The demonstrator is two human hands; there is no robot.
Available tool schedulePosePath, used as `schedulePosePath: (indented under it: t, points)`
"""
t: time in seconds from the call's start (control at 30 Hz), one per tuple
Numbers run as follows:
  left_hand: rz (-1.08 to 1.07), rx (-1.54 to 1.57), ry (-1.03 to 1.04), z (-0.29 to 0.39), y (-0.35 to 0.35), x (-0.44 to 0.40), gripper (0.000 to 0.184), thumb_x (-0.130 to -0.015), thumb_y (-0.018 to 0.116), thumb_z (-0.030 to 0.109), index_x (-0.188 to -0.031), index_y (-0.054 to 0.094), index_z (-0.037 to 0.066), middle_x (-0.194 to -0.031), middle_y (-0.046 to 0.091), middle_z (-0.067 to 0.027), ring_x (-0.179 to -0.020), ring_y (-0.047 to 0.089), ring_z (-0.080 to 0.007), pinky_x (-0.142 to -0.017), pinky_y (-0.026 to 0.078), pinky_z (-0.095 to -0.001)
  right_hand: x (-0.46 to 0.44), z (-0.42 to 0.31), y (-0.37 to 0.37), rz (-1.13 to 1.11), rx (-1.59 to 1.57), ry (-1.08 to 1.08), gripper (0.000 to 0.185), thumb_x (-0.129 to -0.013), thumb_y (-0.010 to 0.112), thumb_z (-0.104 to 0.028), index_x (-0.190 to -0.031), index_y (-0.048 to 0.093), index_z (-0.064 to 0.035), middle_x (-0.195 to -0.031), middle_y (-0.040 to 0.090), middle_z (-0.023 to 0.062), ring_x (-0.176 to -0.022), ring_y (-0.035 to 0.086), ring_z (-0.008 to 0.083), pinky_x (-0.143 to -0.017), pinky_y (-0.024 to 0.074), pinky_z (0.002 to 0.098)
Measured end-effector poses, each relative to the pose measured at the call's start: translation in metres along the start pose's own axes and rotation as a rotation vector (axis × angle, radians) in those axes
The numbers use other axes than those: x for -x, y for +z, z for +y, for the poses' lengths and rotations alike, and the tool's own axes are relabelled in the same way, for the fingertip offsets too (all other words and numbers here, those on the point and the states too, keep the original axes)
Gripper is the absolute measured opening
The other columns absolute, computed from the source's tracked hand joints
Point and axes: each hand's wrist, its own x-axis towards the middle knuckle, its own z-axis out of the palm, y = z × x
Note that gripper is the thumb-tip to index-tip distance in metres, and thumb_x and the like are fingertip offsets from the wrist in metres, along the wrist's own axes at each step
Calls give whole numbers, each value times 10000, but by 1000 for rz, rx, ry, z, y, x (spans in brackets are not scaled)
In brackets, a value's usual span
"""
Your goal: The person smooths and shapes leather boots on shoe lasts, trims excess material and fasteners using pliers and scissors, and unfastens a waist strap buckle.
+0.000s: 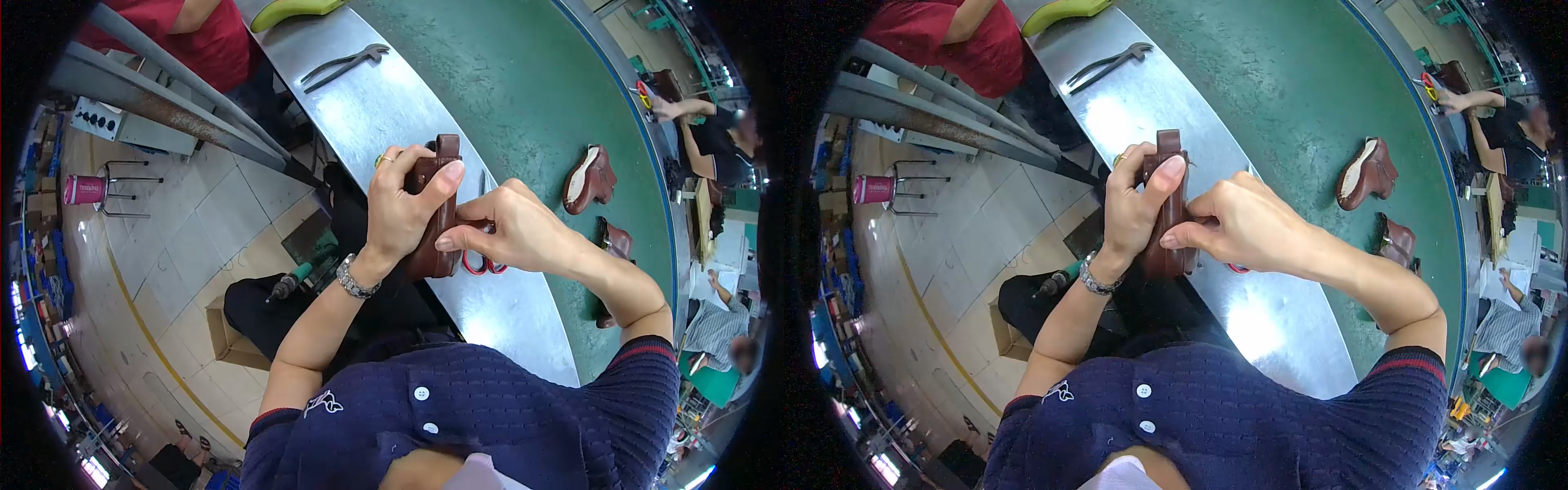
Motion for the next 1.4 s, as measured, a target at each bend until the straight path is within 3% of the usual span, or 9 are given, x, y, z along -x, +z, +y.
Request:
schedulePosePath:
  t: [0.2,0.33,0.5,0.77,0.93,1.17,1.3,1.33,1.4]
  points:
    - [-104,163,-68,-10,-2,-18,447,-871,652,468,-938,683,27,-826,599,-114,-833,535,-211,-774,438,-325,8,14,27,380,93,-116,419,-804,765,-359,-937,717,35,-683,676,160,-639,692,229,-603,553,354]
    - [-161,335,-122,-19,-4,-11,501,-919,601,492,-1169,612,58,-896,586,-60,-873,536,-133,-770,455,-284,17,18,45,327,-434,-84,548,-780,801,-222,-1191,611,87,-1121,671,172,-1031,655,230,-884,548,349]
    - [-188,421,-125,-9,-4,2,593,-939,570,510,-1353,492,92,-953,586,-22,-860,531,-76,-768,463,-225,10,21,45,331,-324,-85,533,-770,790,-361,-1098,672,42,-911,713,192,-812,715,224,-690,564,343]
    - [-147,475,-113,-15,-13,-3,594,-959,546,490,-1337,494,34,-1005,607,-37,-849,561,-82,-756,482,-231,9,17,65,556,-2,-291,601,-746,775,-479,-1090,677,3,-896,706,223,-839,706,317,-745,539,402]
    - [-128,558,-134,-14,-28,7,566,-969,523,493,-1307,498,40,-994,585,-28,-840,556,-77,-747,485,-235,17,43,105,435,-69,-387,1090,-619,872,-362,-1499,288,-92,-1463,387,203,-1333,409,363,-1077,371,426]
    - [72,854,-387,9,-72,81,473,-961,504,543,-1054,534,81,-869,538,22,-779,538,-55,-722,477,-225,-8,38,167,305,-251,-448,1118,-640,879,-244,-1521,208,-91,-1457,399,228,-1322,430,380,-1074,385,429]
    - [245,665,-322,-17,-109,143,782,-974,458,554,-1531,152,97,-1390,433,-80,-1206,477,-150,-975,422,-263,-17,26,208,15,-497,-444,1085,-693,854,-199,-1529,171,-85,-1448,424,227,-1324,450,328,-1063,389,397]
    - [172,775,-319,-8,-124,167,924,-965,563,434,-1540,-96,136,-1563,185,-114,-1392,283,-190,-1096,308,-313,-17,25,217,-54,-556,-414,1056,-717,841,-180,-1527,171,-80,-1443,437,206,-1311,463,282,-1058,387,386]
    - [132,618,-302,-3,-137,218,994,-908,666,336,-1543,-66,118,-1565,182,-136,-1417,241,-208,-1125,259,-332,-14,23,236,-193,-673,-236,997,-763,816,-217,-1523,186,-83,-1429,451,168,-1311,447,263,-1065,377,385]
